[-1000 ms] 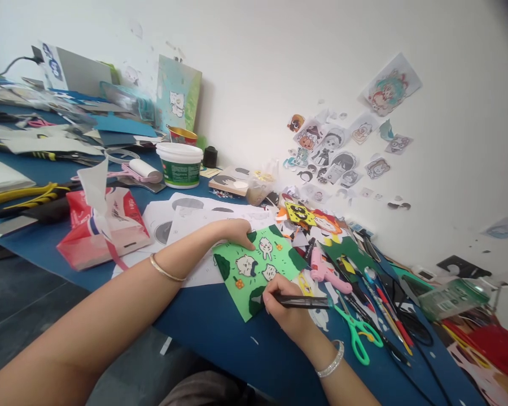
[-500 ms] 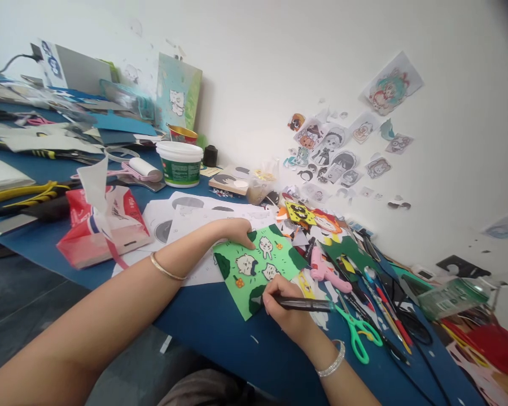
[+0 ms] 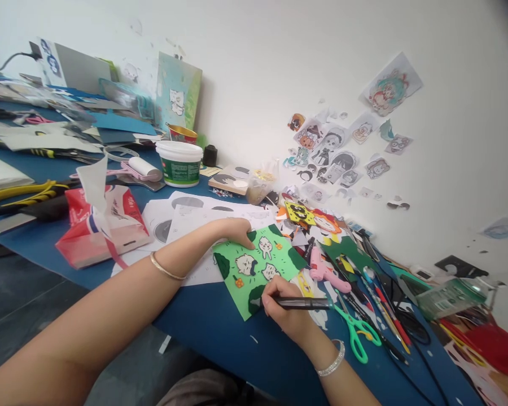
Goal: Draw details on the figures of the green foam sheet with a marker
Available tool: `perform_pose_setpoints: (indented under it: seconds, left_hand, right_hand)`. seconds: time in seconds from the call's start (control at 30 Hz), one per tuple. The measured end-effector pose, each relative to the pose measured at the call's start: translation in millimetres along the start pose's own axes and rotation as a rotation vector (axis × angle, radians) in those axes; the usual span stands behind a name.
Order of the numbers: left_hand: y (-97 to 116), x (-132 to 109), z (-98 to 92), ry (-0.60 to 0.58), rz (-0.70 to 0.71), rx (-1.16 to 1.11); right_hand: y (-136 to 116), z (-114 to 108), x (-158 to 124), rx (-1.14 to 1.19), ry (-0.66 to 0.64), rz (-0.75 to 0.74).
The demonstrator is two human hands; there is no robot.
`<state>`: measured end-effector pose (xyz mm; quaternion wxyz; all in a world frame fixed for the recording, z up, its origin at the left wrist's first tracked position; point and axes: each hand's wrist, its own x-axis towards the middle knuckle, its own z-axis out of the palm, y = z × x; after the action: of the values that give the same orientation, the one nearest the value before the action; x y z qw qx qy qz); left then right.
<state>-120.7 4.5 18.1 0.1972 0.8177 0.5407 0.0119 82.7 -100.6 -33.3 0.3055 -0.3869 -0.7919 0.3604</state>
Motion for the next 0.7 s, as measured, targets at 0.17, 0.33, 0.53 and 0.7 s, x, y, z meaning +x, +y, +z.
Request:
perform_pose_setpoints:
  seconds: [0.17,0.33,0.53,0.7]
  left_hand:
    - [-2.3,2.2,0.6,0.0,-0.014,0.0]
    - [-1.7,1.3,-0.9,-0.024,0.004,0.028]
    - [1.6,-1.5,-2.0,-0.018,0.005,0.047]
    - [2.1,-1.9,-2.8,-0.022,-0.008,0.06]
  right_hand:
    - [-1.3,-0.3,0.3,0.002,0.0,-0.002]
    - [-2.4,-0.6,0.0,0.044,-0.019,0.044]
    - [-0.8,-1.5,-1.1,0.112,-0.047,0.083]
    - [0.3,-2.3,-0.5,0.154,-0.057,0.111]
